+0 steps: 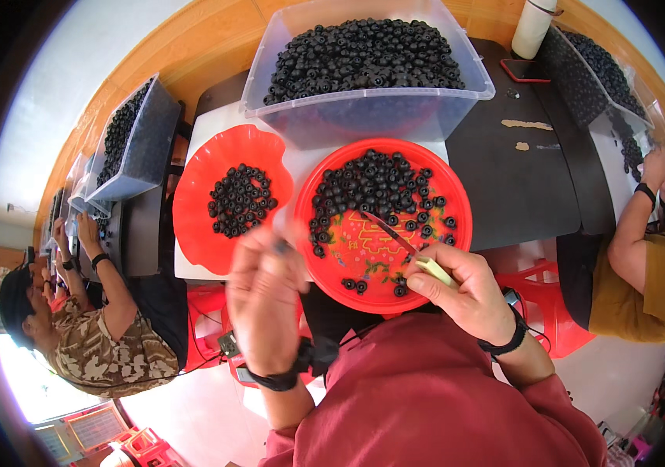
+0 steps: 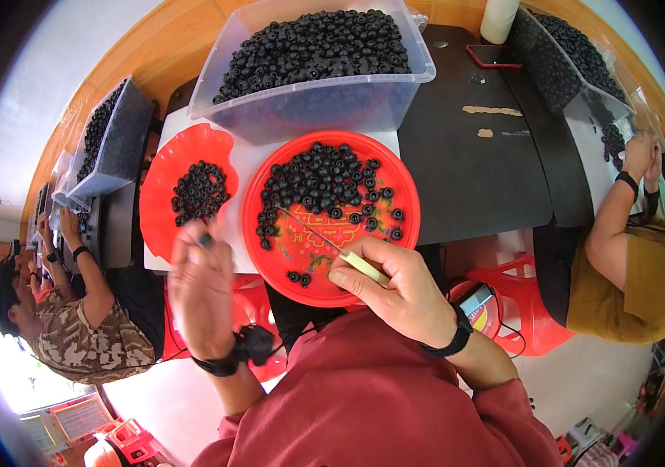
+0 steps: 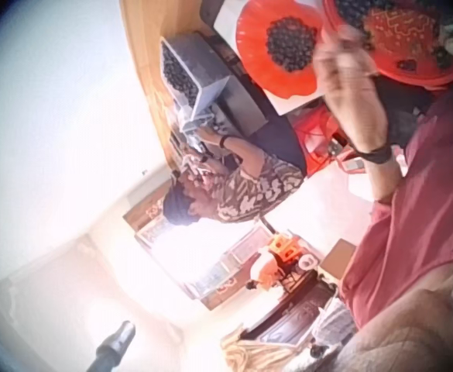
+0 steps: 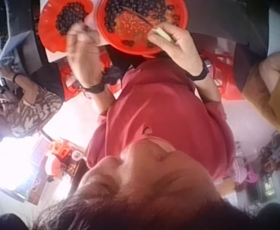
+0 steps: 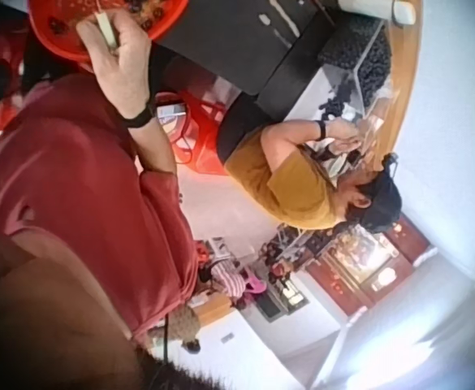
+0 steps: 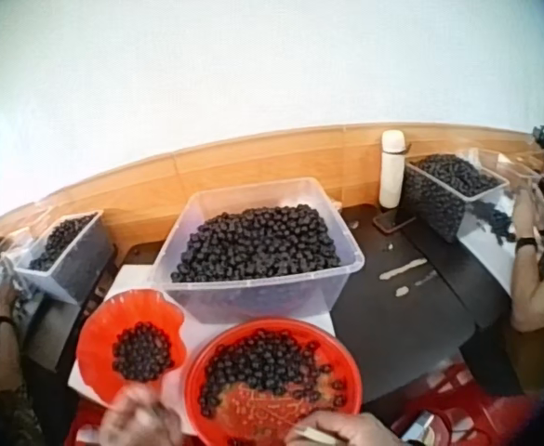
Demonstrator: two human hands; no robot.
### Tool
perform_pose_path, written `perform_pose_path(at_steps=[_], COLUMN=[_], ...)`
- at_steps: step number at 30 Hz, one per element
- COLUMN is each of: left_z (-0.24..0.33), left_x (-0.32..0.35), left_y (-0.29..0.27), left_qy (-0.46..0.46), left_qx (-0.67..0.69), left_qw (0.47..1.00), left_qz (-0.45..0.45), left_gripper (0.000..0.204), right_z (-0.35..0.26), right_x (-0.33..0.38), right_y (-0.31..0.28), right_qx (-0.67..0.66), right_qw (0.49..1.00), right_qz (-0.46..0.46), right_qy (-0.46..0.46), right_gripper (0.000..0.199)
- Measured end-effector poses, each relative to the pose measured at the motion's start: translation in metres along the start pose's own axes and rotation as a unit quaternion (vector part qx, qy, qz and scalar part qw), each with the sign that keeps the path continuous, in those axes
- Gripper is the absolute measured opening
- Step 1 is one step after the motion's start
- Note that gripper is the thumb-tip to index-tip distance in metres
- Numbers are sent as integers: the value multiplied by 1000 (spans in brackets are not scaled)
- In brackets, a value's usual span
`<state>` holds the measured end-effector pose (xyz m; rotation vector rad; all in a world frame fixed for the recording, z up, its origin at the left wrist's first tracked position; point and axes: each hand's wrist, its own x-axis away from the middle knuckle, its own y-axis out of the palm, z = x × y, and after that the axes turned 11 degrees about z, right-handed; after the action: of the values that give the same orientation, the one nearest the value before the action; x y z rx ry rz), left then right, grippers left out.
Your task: Peeling and prepping small dark fruits using a paring knife at a table with other workers.
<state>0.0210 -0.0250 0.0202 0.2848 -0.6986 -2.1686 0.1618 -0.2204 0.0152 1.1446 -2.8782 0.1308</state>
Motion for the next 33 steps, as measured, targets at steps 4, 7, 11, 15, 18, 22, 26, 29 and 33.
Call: perform_pose_path(at_steps=[4,7,11,15,18,22,26,29,33], left_z=[3,-7,-33,-36,-40,-42,-52,-53,-46], left_x=[-7,10,22,26,23,19,21,24,25], left_y=[15,0,5,14,14,14,13,11,7], left_qy=[161,225,229,235,233,230,253,199,-87], left_qx=[-198,-562,-687,-747,-749,-738,-702,-616,-299], left_qw=[954,795,683,614,607,611,648,757,950], left_qz=[156,47,-93,-99,-130,-172,-153,-95,-13], left_gripper=[32,30,25,22,20,18,15,12,14], right_z=[7,7,12,14,15,17,15,12,18], right_x=[4,5,7,6,7,8,9,8,7], right_y=[-3,-2,-2,-5,-6,-8,-9,-8,-4], right_qx=[13,18,12,30,29,32,56,68,76], right_qw=[1000,1000,1000,1000,1000,999,998,997,997], right_qz=[1,5,-1,-6,4,9,20,26,24], right_qy=[3,-9,4,-1,-5,-8,-7,-11,-23], right_gripper=[15,16,17,17,17,17,18,19,20])
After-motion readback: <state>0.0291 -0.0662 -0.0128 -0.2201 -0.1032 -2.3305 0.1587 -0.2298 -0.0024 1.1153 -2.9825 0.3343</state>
